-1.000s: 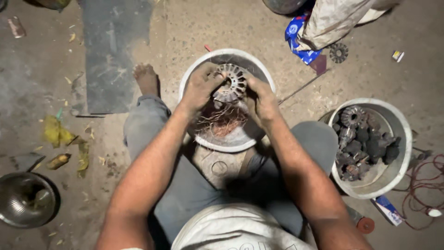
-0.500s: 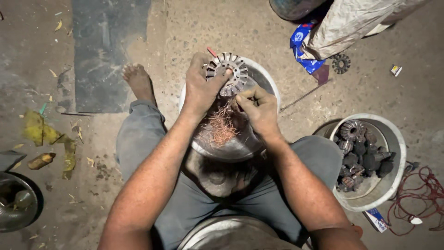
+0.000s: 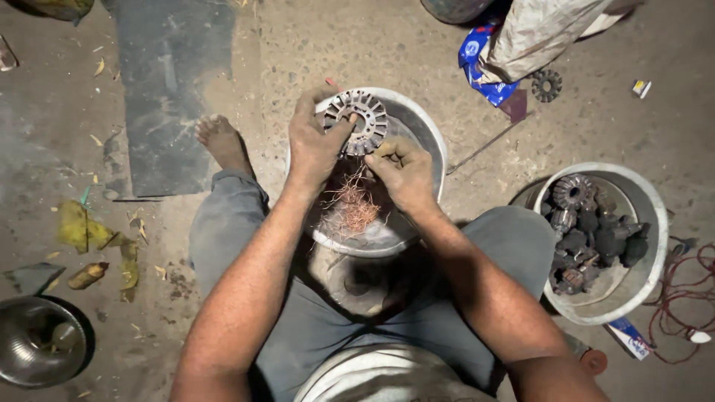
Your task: The person sits on the floor with a basin between the legs and pulls copper wire out of electric motor stators by hand, tearing the windings loose and dropping the copper into the basin. They use scissors to cut and pry the wire from the laminated stator cores and place finished stators in a nearby bucket.
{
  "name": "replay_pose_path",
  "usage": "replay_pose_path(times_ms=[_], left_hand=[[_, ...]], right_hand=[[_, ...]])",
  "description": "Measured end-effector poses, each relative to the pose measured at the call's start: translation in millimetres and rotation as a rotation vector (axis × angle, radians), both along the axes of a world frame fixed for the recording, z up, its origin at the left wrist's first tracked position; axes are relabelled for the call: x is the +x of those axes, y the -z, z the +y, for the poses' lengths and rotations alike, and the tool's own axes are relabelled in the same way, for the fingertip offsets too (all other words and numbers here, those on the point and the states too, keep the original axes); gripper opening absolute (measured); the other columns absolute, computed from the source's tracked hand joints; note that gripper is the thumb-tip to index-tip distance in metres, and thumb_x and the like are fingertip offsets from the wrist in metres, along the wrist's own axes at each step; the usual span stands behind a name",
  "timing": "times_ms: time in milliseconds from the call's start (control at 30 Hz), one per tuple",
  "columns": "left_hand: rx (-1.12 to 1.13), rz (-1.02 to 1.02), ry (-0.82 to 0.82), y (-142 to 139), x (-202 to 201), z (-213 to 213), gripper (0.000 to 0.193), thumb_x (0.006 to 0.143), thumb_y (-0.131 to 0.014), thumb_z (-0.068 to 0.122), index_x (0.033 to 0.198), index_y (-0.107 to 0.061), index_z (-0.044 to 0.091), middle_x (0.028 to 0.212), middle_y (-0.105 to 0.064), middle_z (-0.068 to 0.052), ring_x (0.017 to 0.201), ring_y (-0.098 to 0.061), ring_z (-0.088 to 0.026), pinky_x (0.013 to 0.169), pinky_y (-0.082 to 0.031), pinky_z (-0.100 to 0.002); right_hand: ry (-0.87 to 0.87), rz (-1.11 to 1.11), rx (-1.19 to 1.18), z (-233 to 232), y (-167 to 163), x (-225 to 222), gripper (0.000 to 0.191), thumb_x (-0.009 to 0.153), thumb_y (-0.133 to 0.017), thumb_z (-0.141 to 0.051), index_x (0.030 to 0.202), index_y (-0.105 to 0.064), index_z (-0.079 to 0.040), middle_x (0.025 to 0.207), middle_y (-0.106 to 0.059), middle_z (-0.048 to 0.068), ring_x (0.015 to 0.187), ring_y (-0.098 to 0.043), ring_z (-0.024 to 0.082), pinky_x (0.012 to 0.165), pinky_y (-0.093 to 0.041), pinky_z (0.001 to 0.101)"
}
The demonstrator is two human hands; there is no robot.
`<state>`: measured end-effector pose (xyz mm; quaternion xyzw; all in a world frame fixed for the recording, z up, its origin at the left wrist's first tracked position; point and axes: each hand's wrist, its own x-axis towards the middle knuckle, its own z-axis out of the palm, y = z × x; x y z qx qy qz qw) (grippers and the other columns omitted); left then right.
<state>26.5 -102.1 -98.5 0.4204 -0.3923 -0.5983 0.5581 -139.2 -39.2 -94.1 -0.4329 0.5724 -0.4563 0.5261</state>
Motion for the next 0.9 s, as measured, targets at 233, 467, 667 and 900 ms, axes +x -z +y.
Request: replay_pose_path(times_ms=[233, 467, 667, 900], left_hand=[[-0.298, -0.589, -0.034, -13.4, 8.0, -2.2, 0.044, 0.09, -0.076, 0.001, 0.132, -0.062, 0.001, 0.125, -0.071, -0.013, 0.117, -0.069, -0.02, 0.104, -0.054, -0.034], [-0.214, -0.544, -0.123, -17.4, -1.0, -1.9, 0.041, 0.094, -0.072, 0.004, 0.133, -0.06, 0.004, 0.125, -0.069, -0.013, 0.114, -0.069, -0.02, 0.098, -0.058, -0.03], [0.068, -0.102, -0.257, -6.0, 24.1, -23.5, 0.039, 0.096, -0.069, 0.001, 0.133, -0.059, -0.002, 0.118, -0.069, -0.01, 0.097, -0.069, -0.016, 0.083, -0.058, -0.031], [0.092, 0.297, -0.187, -0.2, 21.7, -16.5, 0.035, 0.1, -0.068, 0.003, 0.132, -0.06, -0.007, 0.109, -0.072, -0.011, 0.093, -0.069, -0.017, 0.084, -0.058, -0.032]], right_hand=[[0.017, 0.031, -0.084, 1.4, -15.2, -6.5, 0.005, 0.094, -0.073, -0.007, 0.091, -0.069, -0.004, 0.088, -0.071, 0.001, 0.077, -0.063, 0.007, 0.07, -0.053, 0.0245], [-0.141, -0.048, -0.185, 12.5, -30.7, -8.4, 0.006, 0.099, -0.066, -0.006, 0.094, -0.064, -0.003, 0.084, -0.065, 0.003, 0.075, -0.058, 0.009, 0.07, -0.046, 0.0238], [-0.284, -0.27, -0.153, 17.9, -37.6, -21.6, 0.006, 0.1, -0.06, -0.007, 0.094, -0.061, -0.004, 0.085, -0.065, 0.002, 0.074, -0.058, 0.008, 0.066, -0.047, 0.0234], [-0.223, -0.277, 0.014, 12.4, -28.2, -19.5, 0.012, 0.104, -0.058, -0.007, 0.095, -0.064, -0.002, 0.081, -0.067, 0.003, 0.069, -0.06, 0.007, 0.061, -0.051, 0.0243]])
